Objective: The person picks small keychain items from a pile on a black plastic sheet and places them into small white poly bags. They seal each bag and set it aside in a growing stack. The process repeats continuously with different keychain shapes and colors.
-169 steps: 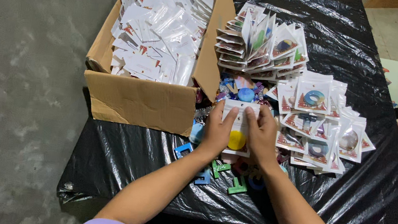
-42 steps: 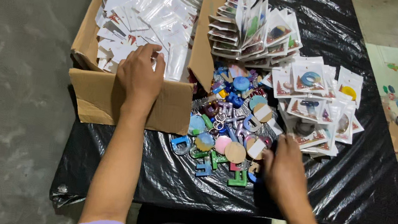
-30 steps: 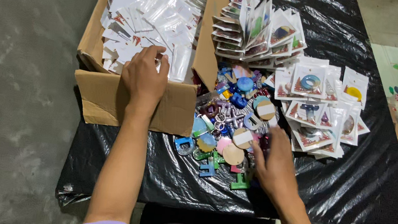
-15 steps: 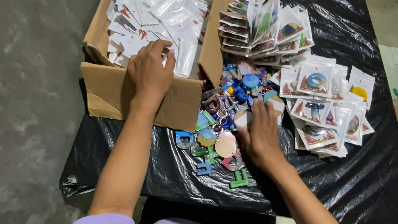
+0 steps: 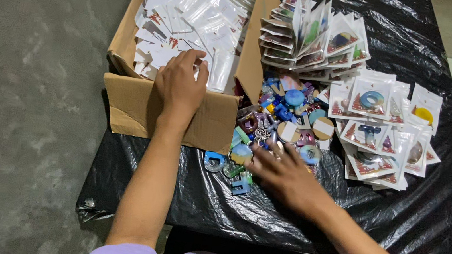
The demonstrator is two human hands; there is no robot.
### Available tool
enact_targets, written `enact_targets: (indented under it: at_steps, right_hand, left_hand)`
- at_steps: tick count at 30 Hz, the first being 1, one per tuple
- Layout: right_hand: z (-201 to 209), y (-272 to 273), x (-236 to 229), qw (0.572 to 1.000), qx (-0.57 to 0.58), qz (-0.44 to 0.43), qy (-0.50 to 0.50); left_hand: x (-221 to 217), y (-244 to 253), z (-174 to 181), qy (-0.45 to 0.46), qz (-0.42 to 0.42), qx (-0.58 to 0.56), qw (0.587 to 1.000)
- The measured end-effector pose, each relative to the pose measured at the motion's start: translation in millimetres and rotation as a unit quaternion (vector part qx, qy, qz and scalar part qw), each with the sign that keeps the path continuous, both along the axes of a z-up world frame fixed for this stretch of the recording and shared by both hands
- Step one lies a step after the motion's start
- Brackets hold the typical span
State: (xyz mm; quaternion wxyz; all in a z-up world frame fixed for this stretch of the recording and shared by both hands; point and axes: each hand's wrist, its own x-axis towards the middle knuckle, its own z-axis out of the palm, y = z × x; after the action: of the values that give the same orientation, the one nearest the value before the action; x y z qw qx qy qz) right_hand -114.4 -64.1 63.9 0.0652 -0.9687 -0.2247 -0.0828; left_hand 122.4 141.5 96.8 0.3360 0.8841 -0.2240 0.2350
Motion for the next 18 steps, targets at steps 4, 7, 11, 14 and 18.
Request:
enact_targets:
  at_steps: [4, 7, 11, 14, 18]
  right_hand:
    - [-28.3, -38.1, 27.8, 0.993, -0.036, -0.043, -0.106]
    - [-39.3, -68.4, 44.8, 0.988, 0.039, -0.052, -0.138]
    - [8.3, -77.3, 39.4, 0.964, 0.158, -0.210, -0.029]
    - [42.3, -65.6, 28.2, 0.960, 0.121, -0.236, 0.095]
    - [29.5, -70.3, 29.3, 0.944, 0.083, -0.263, 0.178]
  left_hand:
    - [0.3, -0.1, 1.0, -0.006, 0.007, 0.000, 1.000]
    - [-4.9, 0.7, 6.1, 0.011, 0.003, -0.003, 1.000]
    - [-5.1, 2.4, 14.7, 0.050, -0.001, 0.009, 0.999]
    - [1.3, 2.9, 22.9, 0.137, -0.001, 0.055, 0.989]
    - [40.4, 0.2, 12.6, 0.254, -0.019, 0.167, 0.953]
